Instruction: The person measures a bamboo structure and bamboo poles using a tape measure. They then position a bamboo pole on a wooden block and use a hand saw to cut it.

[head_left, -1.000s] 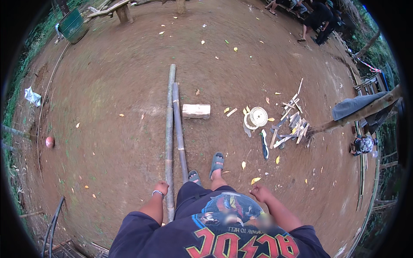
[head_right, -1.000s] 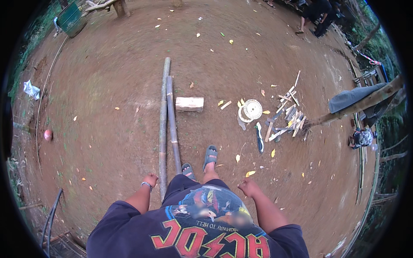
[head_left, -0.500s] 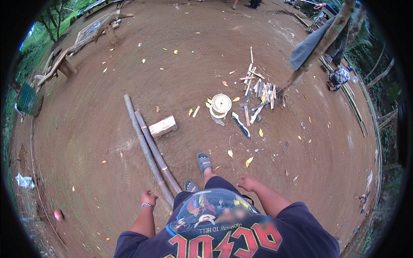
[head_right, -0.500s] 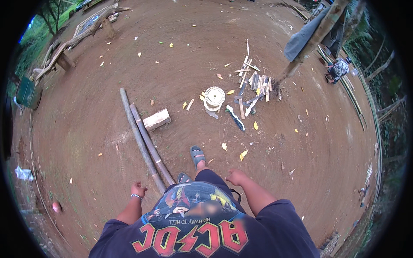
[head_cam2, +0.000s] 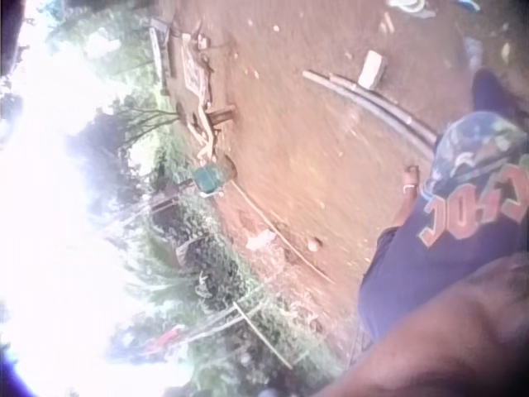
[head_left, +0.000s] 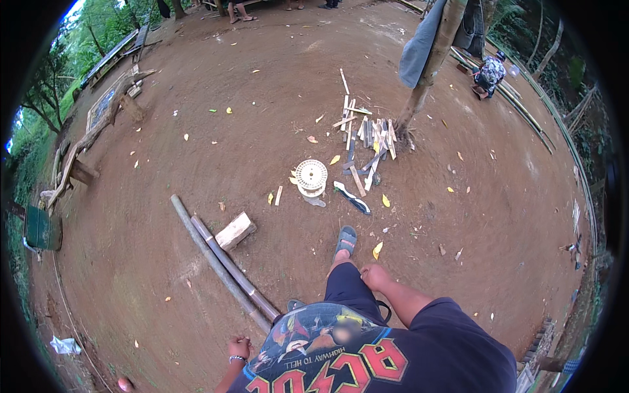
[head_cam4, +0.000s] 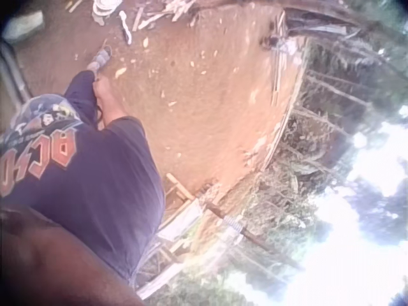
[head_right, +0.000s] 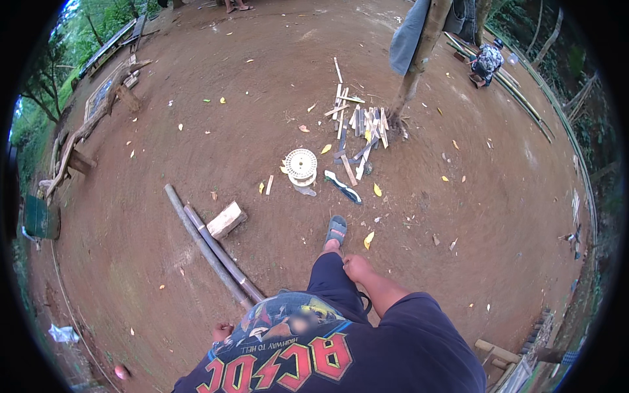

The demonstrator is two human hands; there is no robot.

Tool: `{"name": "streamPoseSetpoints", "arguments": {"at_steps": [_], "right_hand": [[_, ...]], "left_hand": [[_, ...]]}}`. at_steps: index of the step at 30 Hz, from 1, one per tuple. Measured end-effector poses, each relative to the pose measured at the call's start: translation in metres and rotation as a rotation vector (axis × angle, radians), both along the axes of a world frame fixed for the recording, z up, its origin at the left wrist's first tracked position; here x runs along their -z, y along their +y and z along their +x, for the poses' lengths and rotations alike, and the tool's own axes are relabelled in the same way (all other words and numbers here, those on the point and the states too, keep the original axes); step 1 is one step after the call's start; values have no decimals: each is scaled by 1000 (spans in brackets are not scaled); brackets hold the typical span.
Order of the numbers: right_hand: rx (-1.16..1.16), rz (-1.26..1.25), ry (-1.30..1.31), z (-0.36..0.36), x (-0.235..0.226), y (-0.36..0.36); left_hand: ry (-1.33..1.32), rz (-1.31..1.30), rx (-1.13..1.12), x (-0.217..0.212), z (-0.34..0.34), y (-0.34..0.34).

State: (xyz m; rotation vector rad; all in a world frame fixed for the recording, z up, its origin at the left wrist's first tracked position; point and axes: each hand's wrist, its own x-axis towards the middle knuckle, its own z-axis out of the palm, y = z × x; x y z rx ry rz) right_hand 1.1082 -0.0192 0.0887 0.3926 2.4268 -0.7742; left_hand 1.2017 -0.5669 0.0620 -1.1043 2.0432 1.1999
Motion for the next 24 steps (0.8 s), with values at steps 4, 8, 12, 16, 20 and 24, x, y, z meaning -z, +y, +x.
{"name": "streamPoseSetpoints", "arguments": {"at_steps": [4, 8, 12, 16, 20, 24], "right_hand": [[-80, -286, -355, -74, -13, 22], [-275, -1067, -532, -131, -19, 32], [-563, -787, -353, -210, 4, 99], [-646, -838, -484, -260, 75, 158], [-434, -637, -373, -317, 202, 218], [71, -237, -329, -399, 345, 306]], "left_hand": [[-7, 314, -1, -44, -72, 68], [155, 692, 180, -98, -154, 185], [5, 503, 540, -96, -233, 276], [-399, 525, 610, -74, -309, 310], [-488, 363, 486, -42, -351, 340], [-328, 182, 267, 19, -380, 380]]}}
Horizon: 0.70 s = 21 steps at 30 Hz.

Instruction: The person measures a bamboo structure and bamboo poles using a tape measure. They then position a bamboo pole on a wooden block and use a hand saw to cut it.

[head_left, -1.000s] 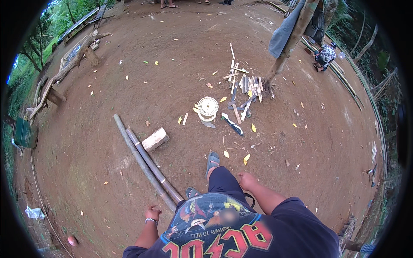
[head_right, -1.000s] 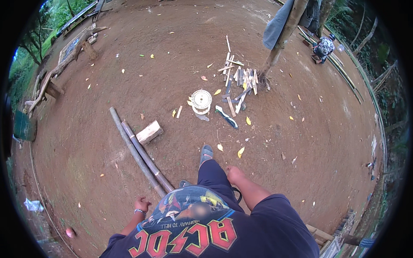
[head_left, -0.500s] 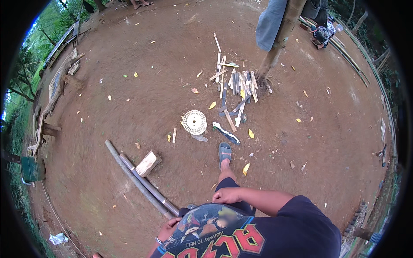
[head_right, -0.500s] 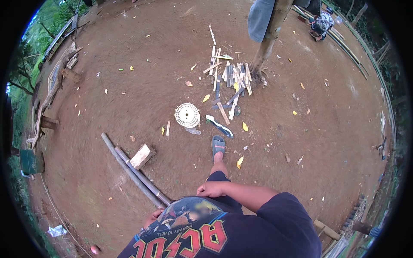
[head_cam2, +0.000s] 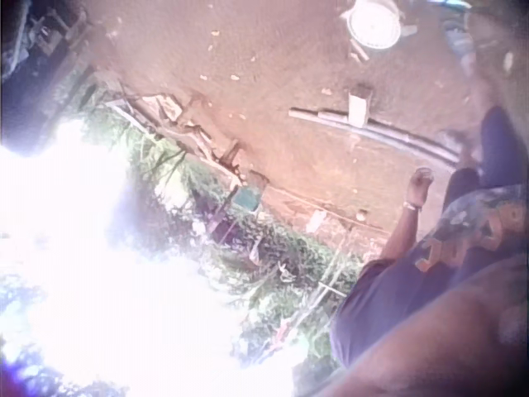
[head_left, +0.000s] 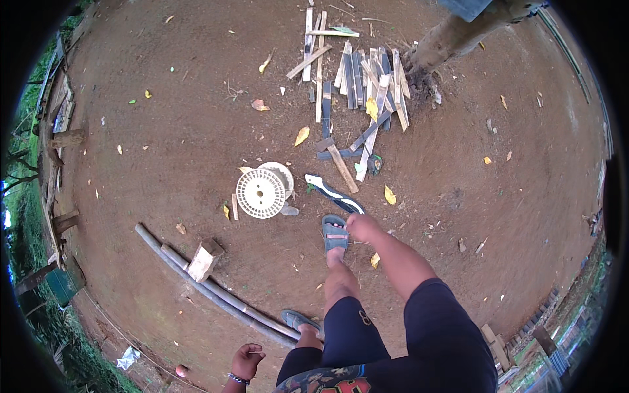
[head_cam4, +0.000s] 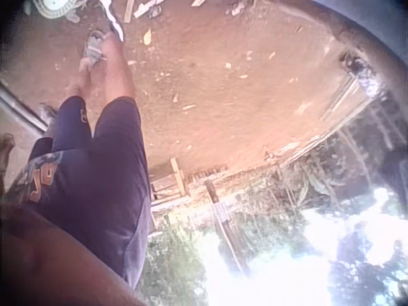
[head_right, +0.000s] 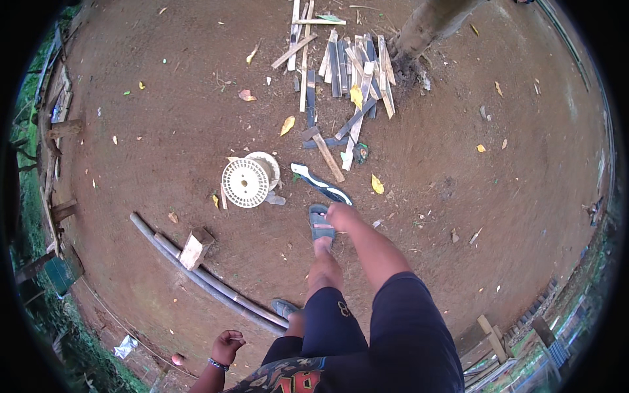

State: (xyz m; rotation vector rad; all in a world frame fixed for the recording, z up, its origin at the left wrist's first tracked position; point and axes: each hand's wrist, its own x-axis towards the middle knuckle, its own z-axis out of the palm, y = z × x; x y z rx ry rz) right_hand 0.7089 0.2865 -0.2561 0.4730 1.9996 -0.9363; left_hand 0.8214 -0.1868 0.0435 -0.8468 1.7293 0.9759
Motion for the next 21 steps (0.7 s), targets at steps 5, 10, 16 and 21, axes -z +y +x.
{"name": "streamPoseSetpoints", "arguments": {"at_steps": [5, 10, 16, 21], "right_hand": [[561, 357, -31, -71, 111, 78], [438, 568, -120, -108, 156, 101], [377, 543, -158, -122, 175, 115], [402, 502, -103, -93, 167, 109]], "left_hand": [[-217, -97, 18, 70, -6, 25], [-146, 98, -170, 117, 43, 8], [-200, 61, -43, 128, 64, -31], [-156, 30, -34, 131, 49, -34]]}}
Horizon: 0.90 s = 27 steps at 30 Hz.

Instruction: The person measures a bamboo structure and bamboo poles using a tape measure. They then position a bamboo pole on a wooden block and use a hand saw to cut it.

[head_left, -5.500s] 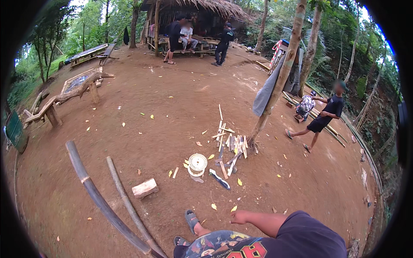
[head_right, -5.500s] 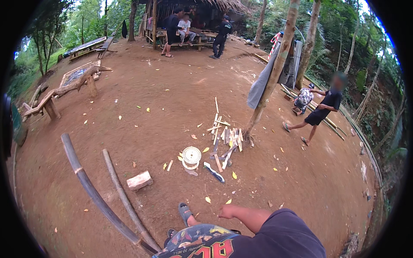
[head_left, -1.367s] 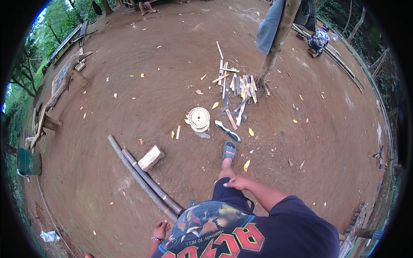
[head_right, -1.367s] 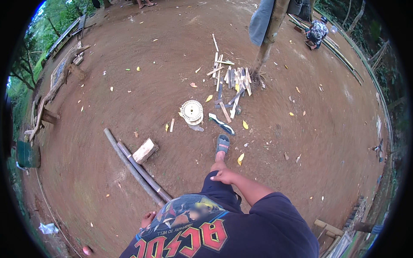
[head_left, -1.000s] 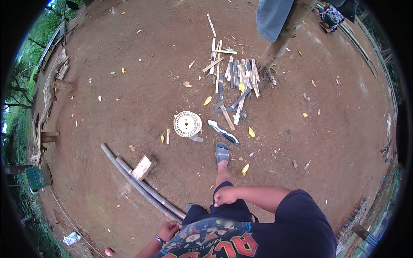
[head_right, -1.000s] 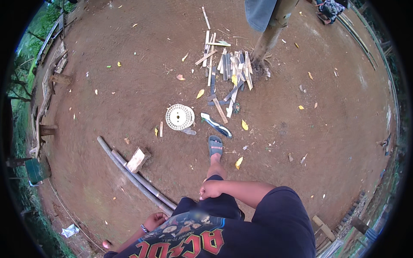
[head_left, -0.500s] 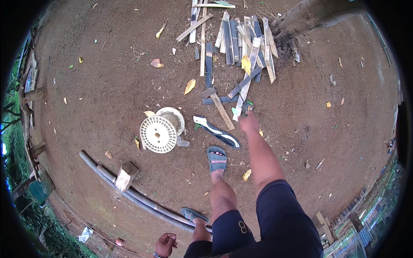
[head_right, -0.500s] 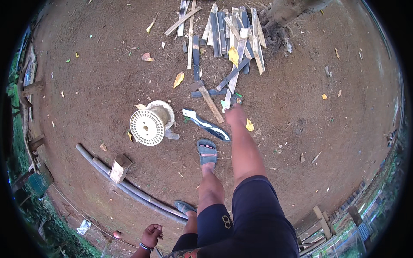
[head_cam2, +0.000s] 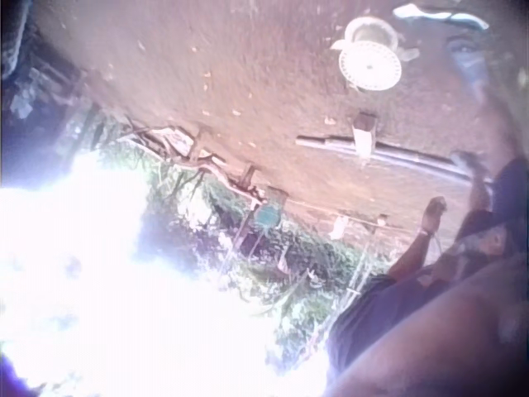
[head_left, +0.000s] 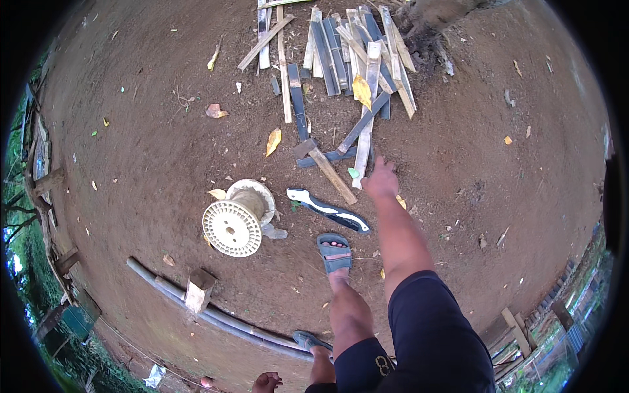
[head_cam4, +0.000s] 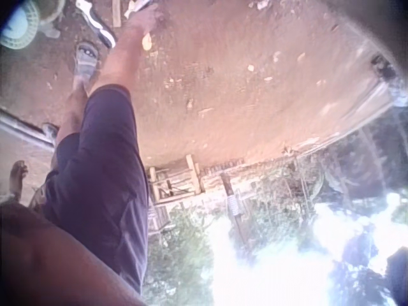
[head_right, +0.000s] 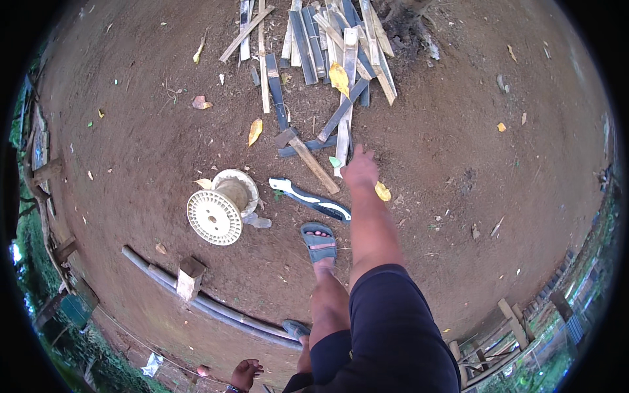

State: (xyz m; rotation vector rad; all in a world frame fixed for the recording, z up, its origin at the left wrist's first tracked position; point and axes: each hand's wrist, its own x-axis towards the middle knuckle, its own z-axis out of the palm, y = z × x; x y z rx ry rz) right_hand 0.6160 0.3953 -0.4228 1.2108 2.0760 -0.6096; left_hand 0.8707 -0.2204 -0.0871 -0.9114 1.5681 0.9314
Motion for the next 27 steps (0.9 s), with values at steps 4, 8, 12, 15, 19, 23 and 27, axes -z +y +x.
{"name": "streamPoseSetpoints", "arguments": {"at_steps": [4, 8, 12, 15, 19, 23, 27], "right_hand": [[79, 10, 222, 48, -27, -26], [644, -649, 199, 102, -91, -74], [698, -1295, 296, 165, -215, -161], [547, -1708, 263, 200, -310, -227], [319, -1905, 322, 235, -386, -307], [2, -1603, 474, 253, -406, -368], [-73, -1445, 424, 288, -455, -420]], "left_hand": [[0, 19, 14, -2, -22, 20], [5, 39, 77, -12, -42, 55], [97, 192, 124, -30, -68, 87], [75, 302, -54, -64, -80, 107], [-39, 571, -128, -111, -72, 103], [36, 635, 128, -126, -52, 42], [156, 604, 75, -149, -8, -35]]}}
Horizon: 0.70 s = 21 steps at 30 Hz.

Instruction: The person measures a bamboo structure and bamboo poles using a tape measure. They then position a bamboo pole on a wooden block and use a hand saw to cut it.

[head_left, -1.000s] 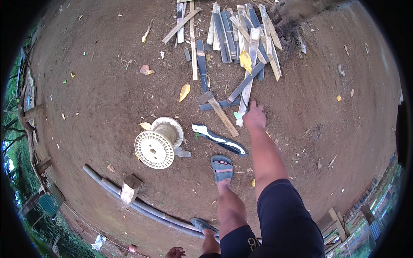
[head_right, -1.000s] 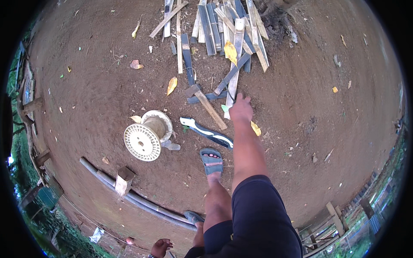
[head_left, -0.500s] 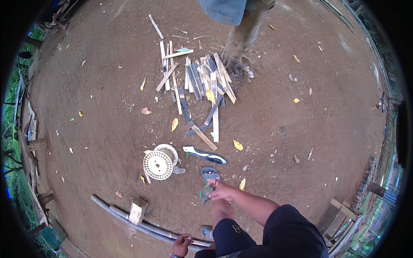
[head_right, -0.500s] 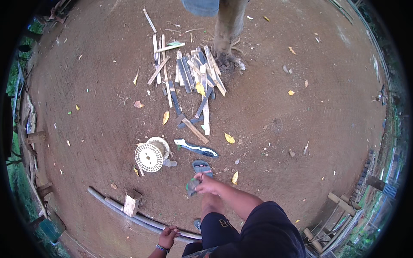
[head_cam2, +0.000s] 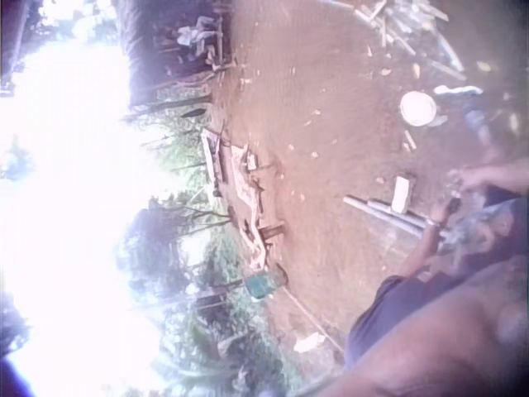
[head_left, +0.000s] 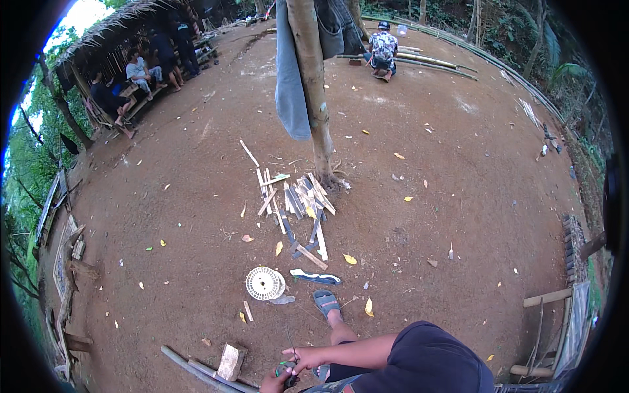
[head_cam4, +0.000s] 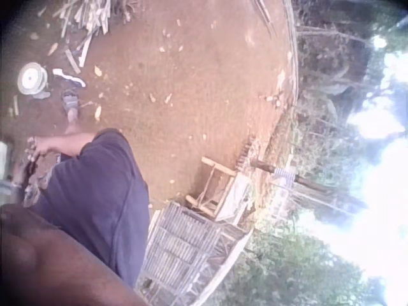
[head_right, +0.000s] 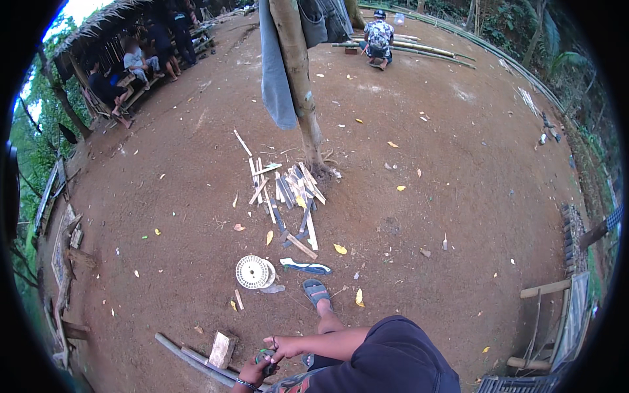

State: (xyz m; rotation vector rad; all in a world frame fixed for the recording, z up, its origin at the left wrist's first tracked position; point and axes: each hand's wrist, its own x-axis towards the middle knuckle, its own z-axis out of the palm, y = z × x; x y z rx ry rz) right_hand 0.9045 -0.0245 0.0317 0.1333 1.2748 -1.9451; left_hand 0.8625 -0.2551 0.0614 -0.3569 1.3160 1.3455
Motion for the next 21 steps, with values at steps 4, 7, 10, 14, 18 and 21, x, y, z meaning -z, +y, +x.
{"name": "streamPoseSetpoints", "arguments": {"at_steps": [4, 7, 10, 14, 18, 21], "right_hand": [[50, 353, 74, 32, -62, -61], [-30, 594, 280, 52, -95, -75], [-112, 604, 376, 63, -120, -84], [-229, 670, 538, 70, -140, -75], [-320, 537, 417, 75, -144, -71], [-315, 439, 446, 80, -152, -61]], "left_hand": [[128, 66, -145, -33, 46, -59], [372, -49, -207, -61, 84, -98], [640, -271, -151, -84, 126, -121], [633, -43, -306, -99, 153, -118], [678, 55, -322, -115, 171, -87], [711, 92, -300, -128, 170, -55]]}}
